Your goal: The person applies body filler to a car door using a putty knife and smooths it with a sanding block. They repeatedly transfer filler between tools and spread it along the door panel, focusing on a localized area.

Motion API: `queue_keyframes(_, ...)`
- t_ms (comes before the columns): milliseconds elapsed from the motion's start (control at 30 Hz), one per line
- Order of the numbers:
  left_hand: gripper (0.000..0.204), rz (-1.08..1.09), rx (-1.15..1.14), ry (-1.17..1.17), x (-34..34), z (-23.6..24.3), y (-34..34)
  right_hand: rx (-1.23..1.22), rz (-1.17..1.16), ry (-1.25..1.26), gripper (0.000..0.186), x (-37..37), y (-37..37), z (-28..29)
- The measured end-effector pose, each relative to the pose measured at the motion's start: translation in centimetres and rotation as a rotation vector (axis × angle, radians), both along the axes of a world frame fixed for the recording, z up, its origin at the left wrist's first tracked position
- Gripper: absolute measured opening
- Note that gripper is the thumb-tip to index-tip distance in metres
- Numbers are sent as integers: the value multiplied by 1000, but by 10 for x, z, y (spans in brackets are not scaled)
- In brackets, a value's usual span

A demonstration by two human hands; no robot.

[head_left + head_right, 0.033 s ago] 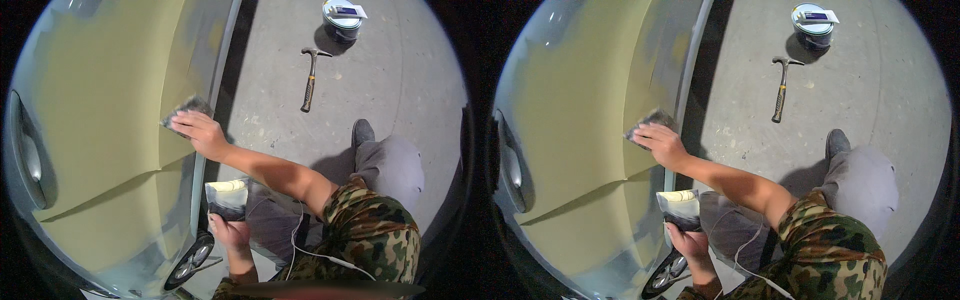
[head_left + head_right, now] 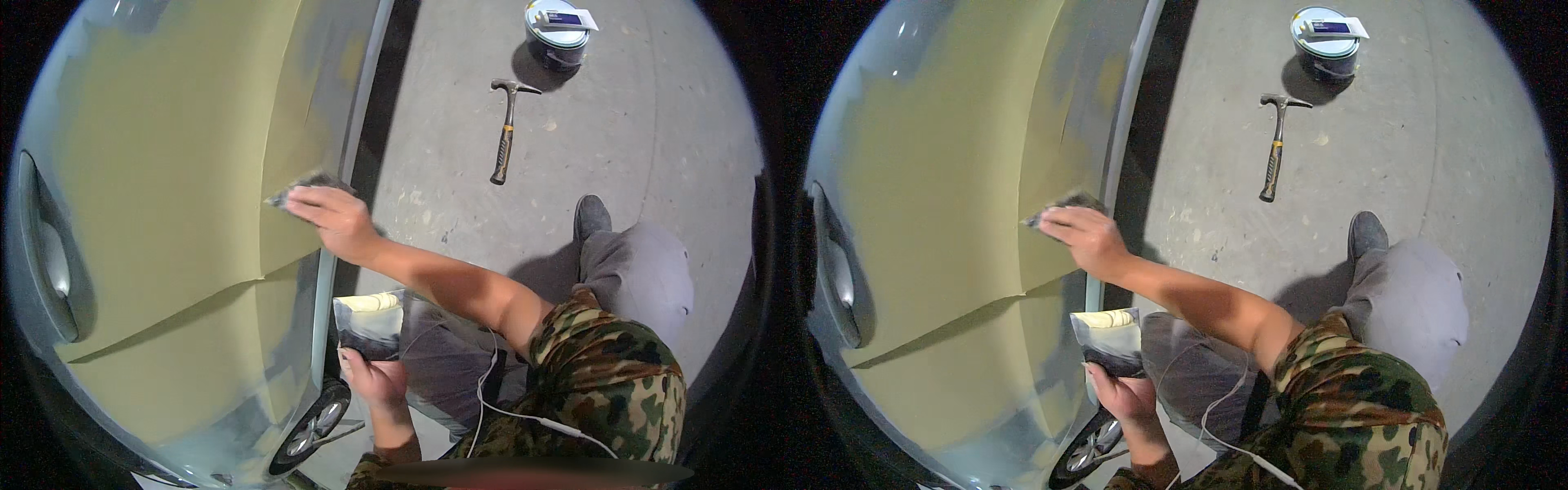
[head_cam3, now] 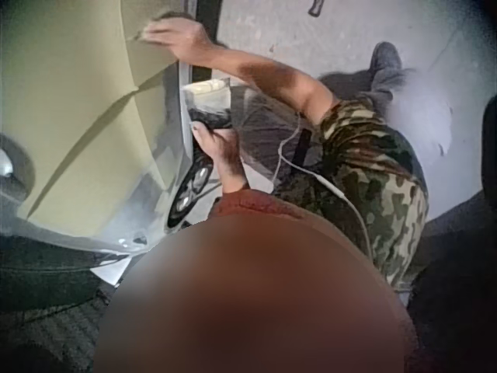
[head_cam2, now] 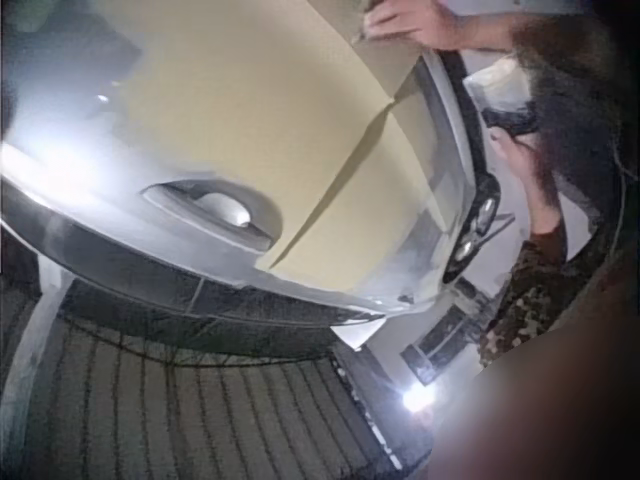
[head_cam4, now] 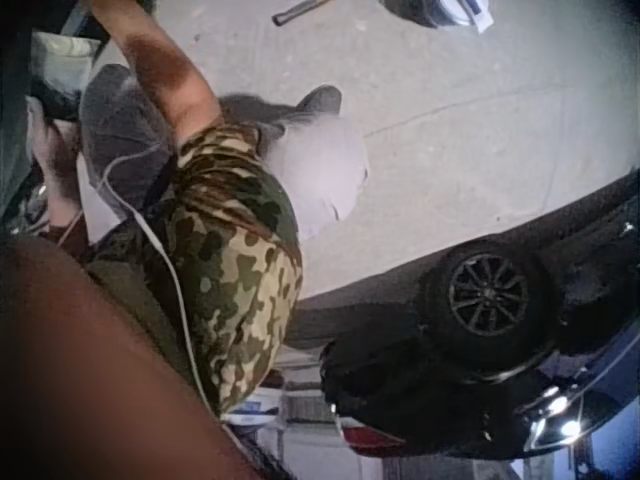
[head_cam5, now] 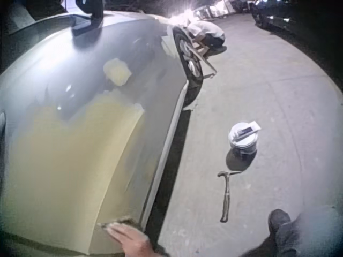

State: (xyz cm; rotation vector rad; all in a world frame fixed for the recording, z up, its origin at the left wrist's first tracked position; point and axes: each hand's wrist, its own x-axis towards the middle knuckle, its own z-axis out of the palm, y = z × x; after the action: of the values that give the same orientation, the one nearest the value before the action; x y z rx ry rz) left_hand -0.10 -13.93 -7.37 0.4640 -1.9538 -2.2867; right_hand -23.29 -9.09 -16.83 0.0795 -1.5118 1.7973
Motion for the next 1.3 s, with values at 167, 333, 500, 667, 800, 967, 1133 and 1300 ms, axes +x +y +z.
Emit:
queue_keyframes(167, 54, -31, 49, 71, -11, 9, -5, -267, -158, -217, 35, -65, 73, 0)
queue_keyframes(333, 52, -58, 66, 85, -21, 10, 1, -256, -395, -155, 28, -190, 140, -2)
queue_keyframes(500, 52, -56, 50, 90, -21, 9, -7, -250, -354, -177, 30, -207, 126, 4)
queue_keyframes(667, 53, -47, 13, 91, -14, -1, -21, -232, -227, -103, 39, -138, 79, 17)
queue_keyframes(800, 55, -66, 13, 82, -4, -6, -32, -139, -230, -91, 40, -81, 42, 25)
queue_keyframes(967, 57, -99, 56, 70, 12, -12, -51, -104, -205, -78, 49, -35, 0, 27)
queue_keyframes(1133, 61, -164, 81, 95, 22, -16, -66, -80, -191, -62, 54, -1, -31, 26)
queue_keyframes(1300, 63, -167, 99, 104, 32, -17, -69, -24, -135, -63, 57, 29, -49, 23)
